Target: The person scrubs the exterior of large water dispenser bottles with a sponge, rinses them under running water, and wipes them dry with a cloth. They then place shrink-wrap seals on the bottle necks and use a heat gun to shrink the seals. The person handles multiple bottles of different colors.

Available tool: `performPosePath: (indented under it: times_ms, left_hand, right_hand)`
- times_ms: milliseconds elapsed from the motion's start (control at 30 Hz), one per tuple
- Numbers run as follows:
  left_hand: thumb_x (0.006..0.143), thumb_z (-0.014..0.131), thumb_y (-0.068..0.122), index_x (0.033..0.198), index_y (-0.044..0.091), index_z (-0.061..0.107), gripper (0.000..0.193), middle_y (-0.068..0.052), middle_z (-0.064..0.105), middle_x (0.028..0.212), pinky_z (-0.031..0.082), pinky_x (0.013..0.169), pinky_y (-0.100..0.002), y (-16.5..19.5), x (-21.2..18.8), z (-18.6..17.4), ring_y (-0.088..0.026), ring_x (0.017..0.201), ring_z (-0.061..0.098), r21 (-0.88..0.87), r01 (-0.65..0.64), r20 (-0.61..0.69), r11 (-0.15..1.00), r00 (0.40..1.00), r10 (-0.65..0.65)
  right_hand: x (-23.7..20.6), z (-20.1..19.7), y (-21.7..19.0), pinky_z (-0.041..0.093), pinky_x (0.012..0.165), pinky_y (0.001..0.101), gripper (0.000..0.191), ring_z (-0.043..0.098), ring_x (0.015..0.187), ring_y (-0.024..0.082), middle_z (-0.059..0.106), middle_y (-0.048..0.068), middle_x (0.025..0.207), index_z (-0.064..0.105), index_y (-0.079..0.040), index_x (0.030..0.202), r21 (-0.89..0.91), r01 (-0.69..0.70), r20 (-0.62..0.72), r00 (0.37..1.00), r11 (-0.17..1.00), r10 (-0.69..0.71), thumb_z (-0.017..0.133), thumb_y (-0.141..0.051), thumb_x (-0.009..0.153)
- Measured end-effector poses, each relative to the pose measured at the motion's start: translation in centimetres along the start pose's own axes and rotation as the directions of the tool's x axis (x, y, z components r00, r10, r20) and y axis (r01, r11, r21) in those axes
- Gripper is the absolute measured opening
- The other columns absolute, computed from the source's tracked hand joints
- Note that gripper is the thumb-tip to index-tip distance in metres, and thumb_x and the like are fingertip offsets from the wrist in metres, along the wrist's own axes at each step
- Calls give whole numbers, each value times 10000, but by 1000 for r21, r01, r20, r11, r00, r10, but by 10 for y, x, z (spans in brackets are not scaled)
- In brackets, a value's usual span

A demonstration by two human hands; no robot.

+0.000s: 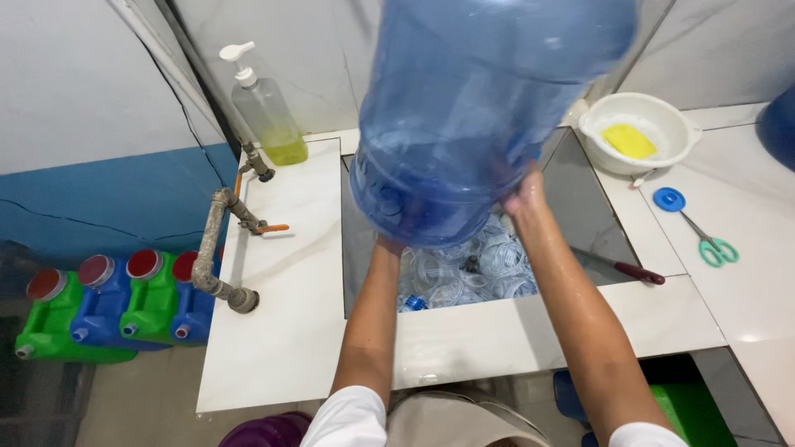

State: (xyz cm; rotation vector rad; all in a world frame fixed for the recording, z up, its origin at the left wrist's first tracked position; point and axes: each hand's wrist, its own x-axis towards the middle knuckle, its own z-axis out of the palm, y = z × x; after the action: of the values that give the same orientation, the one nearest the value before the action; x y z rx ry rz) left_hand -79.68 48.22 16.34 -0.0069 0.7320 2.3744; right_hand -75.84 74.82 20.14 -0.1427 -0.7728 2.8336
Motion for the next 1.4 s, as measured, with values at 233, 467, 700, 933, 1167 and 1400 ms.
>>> performPosePath:
  times_ms: [233,467,700,933,1167,1400]
  left_hand:
    - [940,391,669,1534,72,415,843,-189,507,1510,480,1075,-552,1,3,1,-386,1325,538,-22,-119,-59,993,991,117]
    - [932,414,647,1519,67,422,826,-189,513,1491,487,1065,-551,19,-7,20,-385,1306,548,-60,-213,-82,975,975,208]
    - [924,437,626,1504,62,429,808,-189,519,1473,495,1056,-550,31,-28,37,-383,1287,558,-96,-299,-93,950,952,290]
    - [916,460,604,1488,57,436,792,-189,526,1454,503,1047,-549,40,-40,66,-381,1268,568,-104,-327,-48,939,945,324]
    - [909,483,582,1473,52,443,775,-189,532,1436,511,1037,-548,20,-39,81,-380,1249,579,-93,-331,9,939,943,334]
    - [901,506,560,1458,47,450,759,-189,538,1417,519,1028,-547,-35,-14,51,-378,1230,589,-90,-327,-36,941,945,325]
  right_hand:
    - [-20,50,12,477,993,707,468,546,1335,330,527,95,1478,435,-229,1423,-402,2,-169,983,916,-76,512,-389,990]
    - [3,59,9,453,1006,603,450,555,1212,227,575,19,1295,436,-269,1405,-396,73,-129,983,915,-134,569,-452,1016]
    - [9,56,53,536,1012,518,549,687,1150,297,728,118,1225,552,-67,1353,-152,-131,20,991,980,135,421,-491,1029]
    - [-13,84,82,557,1013,480,510,684,1131,297,701,128,1229,589,-62,1331,57,36,36,999,998,-38,504,-468,1033]
    - [-44,83,76,594,959,454,383,695,1085,266,705,121,1171,576,-85,1260,-48,222,43,974,974,-220,676,-367,1022]
    - [-81,75,49,591,684,452,439,706,799,232,708,96,967,522,-149,1140,-138,157,-27,986,978,-162,678,-482,900]
